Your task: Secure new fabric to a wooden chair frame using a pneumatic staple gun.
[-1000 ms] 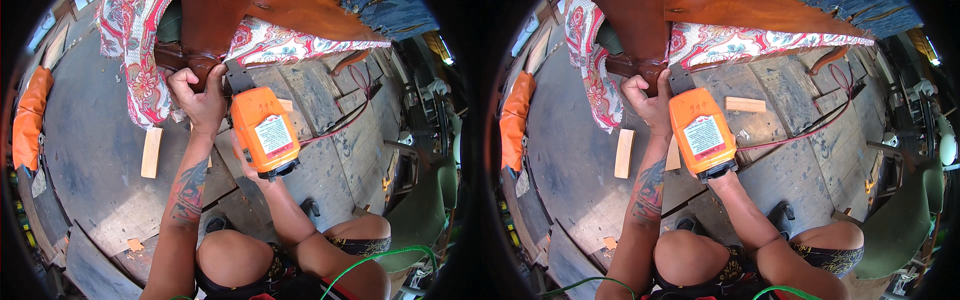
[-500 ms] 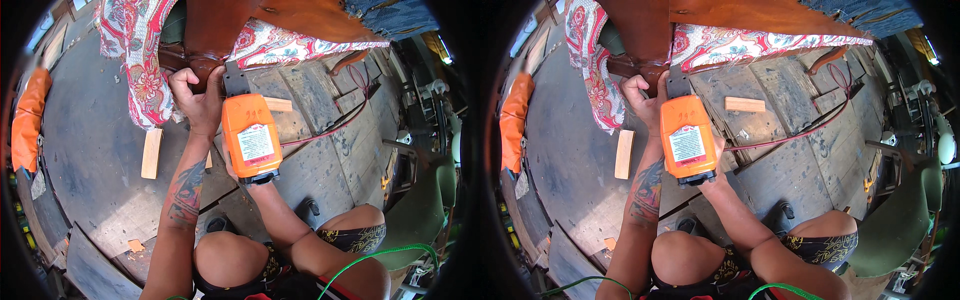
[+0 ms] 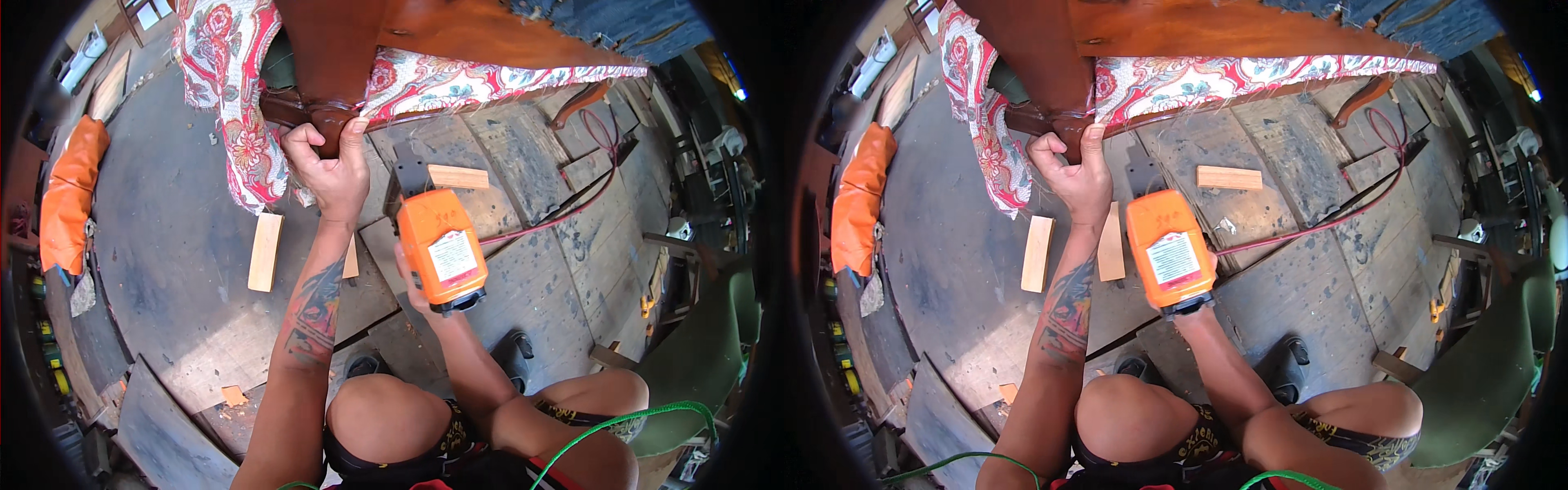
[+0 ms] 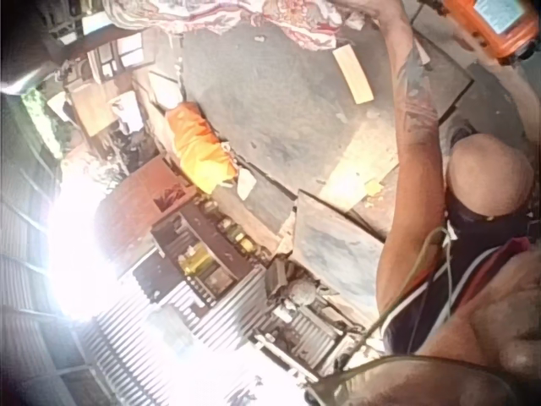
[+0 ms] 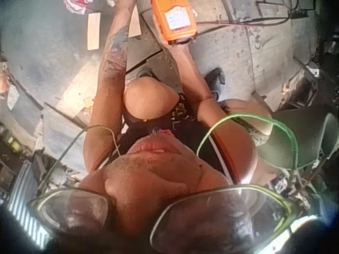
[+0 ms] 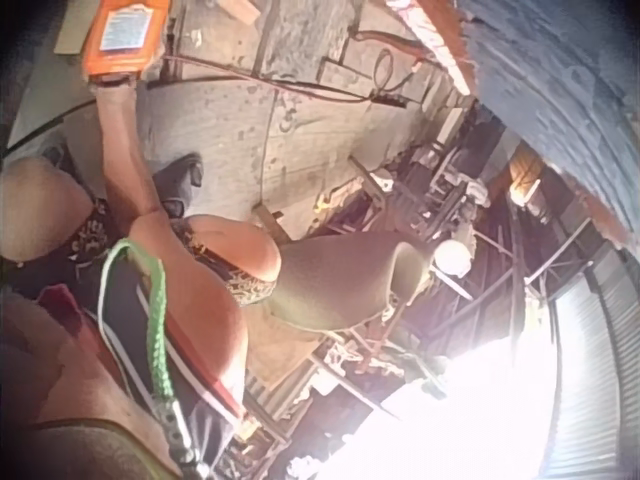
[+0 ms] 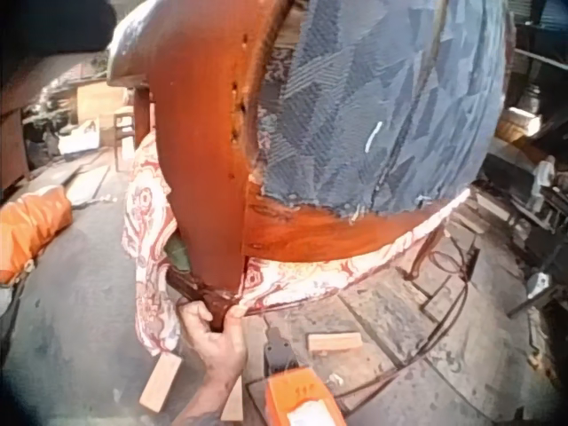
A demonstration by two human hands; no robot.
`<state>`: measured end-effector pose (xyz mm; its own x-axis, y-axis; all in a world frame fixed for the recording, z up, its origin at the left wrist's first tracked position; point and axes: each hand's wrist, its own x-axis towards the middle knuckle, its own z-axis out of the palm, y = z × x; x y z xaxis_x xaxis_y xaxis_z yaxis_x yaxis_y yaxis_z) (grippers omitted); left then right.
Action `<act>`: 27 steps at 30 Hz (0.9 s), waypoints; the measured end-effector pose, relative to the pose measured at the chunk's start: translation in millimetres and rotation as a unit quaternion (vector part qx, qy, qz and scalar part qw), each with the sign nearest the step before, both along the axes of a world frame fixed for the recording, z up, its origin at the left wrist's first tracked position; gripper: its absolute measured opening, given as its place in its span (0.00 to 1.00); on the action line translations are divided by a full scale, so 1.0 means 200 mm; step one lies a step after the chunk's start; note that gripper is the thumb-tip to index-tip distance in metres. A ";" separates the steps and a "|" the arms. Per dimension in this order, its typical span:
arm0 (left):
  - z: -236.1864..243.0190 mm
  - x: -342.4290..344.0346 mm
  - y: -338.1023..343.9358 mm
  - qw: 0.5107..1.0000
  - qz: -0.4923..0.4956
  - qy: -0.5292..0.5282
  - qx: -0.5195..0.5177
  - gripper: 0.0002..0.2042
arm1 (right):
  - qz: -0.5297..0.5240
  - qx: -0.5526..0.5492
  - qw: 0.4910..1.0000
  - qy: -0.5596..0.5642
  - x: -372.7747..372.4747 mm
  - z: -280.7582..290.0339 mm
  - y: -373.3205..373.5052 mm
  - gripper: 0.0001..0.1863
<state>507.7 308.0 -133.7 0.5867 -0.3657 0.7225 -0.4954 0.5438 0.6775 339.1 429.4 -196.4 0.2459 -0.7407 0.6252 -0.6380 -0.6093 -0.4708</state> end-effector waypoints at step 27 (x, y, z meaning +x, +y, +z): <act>0.32 -0.20 0.17 0.995 0.091 -0.047 -0.010 0.15 | 0.106 0.156 0.932 -0.310 -0.15 -0.08 -0.02 0.21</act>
<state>467.6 341.5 -69.1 0.5713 -0.2451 0.7833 -0.6474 0.4521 0.6136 309.7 425.9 -211.7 0.0702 -0.8862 0.4579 -0.0654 -0.4621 -0.8844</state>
